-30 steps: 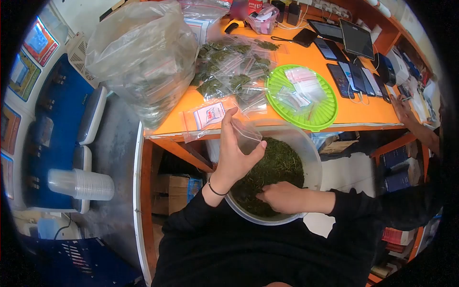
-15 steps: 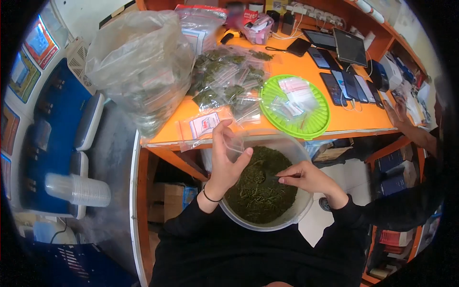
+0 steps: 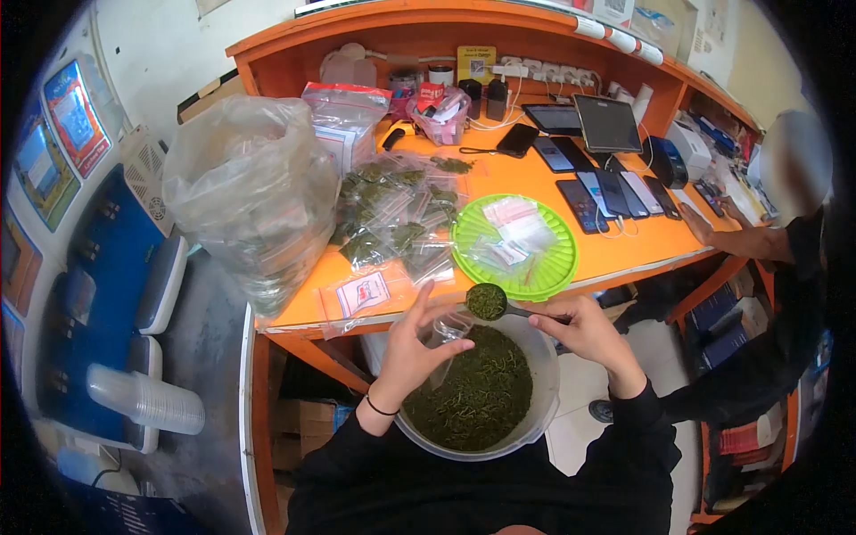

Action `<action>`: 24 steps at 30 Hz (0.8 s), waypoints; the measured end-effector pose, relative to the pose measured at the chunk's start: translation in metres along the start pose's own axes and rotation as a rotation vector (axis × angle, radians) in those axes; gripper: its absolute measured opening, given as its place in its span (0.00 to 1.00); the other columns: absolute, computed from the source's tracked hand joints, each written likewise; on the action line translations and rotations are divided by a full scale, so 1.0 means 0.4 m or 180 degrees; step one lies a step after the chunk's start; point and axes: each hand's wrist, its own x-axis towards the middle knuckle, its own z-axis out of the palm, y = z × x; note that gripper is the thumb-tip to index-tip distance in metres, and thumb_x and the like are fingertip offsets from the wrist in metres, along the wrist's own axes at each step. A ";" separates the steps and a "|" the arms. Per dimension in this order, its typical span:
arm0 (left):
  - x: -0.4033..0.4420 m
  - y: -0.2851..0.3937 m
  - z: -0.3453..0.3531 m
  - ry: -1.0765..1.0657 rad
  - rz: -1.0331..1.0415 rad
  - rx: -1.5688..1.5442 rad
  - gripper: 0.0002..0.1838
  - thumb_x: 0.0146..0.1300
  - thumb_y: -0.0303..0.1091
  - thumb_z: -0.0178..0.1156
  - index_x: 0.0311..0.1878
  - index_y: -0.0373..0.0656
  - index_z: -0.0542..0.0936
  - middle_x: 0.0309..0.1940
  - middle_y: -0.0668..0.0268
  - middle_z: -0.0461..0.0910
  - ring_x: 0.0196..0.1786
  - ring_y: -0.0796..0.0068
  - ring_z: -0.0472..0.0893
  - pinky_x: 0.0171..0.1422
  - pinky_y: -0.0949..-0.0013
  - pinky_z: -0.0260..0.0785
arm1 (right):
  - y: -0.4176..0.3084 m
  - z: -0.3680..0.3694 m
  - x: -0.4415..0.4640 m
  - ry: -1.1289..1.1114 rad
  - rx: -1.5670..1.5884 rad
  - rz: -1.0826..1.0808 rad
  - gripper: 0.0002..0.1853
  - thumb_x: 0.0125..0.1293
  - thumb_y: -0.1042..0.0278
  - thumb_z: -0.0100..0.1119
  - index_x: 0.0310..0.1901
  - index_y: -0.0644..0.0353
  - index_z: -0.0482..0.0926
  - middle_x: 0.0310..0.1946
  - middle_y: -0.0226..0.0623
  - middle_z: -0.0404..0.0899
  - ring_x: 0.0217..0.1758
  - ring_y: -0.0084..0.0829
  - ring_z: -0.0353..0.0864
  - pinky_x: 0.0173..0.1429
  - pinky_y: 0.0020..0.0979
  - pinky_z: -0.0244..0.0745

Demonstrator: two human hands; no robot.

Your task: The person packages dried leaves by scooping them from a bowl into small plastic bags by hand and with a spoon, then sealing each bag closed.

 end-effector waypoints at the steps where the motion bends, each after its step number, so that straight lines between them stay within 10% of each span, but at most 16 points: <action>1: 0.000 -0.002 0.000 -0.0009 0.0028 -0.0030 0.52 0.42 0.33 0.73 0.67 0.38 0.51 0.47 0.58 0.78 0.51 0.74 0.76 0.59 0.69 0.62 | -0.006 0.003 0.004 0.0105 -0.0102 -0.0297 0.08 0.57 0.69 0.59 0.35 0.65 0.80 0.20 0.39 0.77 0.21 0.25 0.73 0.28 0.30 0.66; 23: -0.001 0.014 -0.003 0.0240 0.0557 0.0382 0.56 0.38 0.37 0.75 0.68 0.38 0.50 0.48 0.56 0.77 0.52 0.66 0.76 0.60 0.65 0.62 | 0.091 0.027 -0.006 -0.0384 -0.1531 -0.0876 0.11 0.53 0.71 0.61 0.40 0.57 0.81 0.29 0.43 0.75 0.36 0.41 0.74 0.41 0.32 0.68; 24: -0.003 0.015 0.001 0.0346 0.0654 0.0519 0.55 0.39 0.38 0.75 0.67 0.38 0.51 0.47 0.56 0.78 0.51 0.64 0.77 0.58 0.64 0.63 | 0.038 0.060 0.004 0.0369 -0.1715 -0.1007 0.13 0.53 0.71 0.61 0.42 0.58 0.79 0.31 0.43 0.76 0.37 0.41 0.74 0.41 0.33 0.69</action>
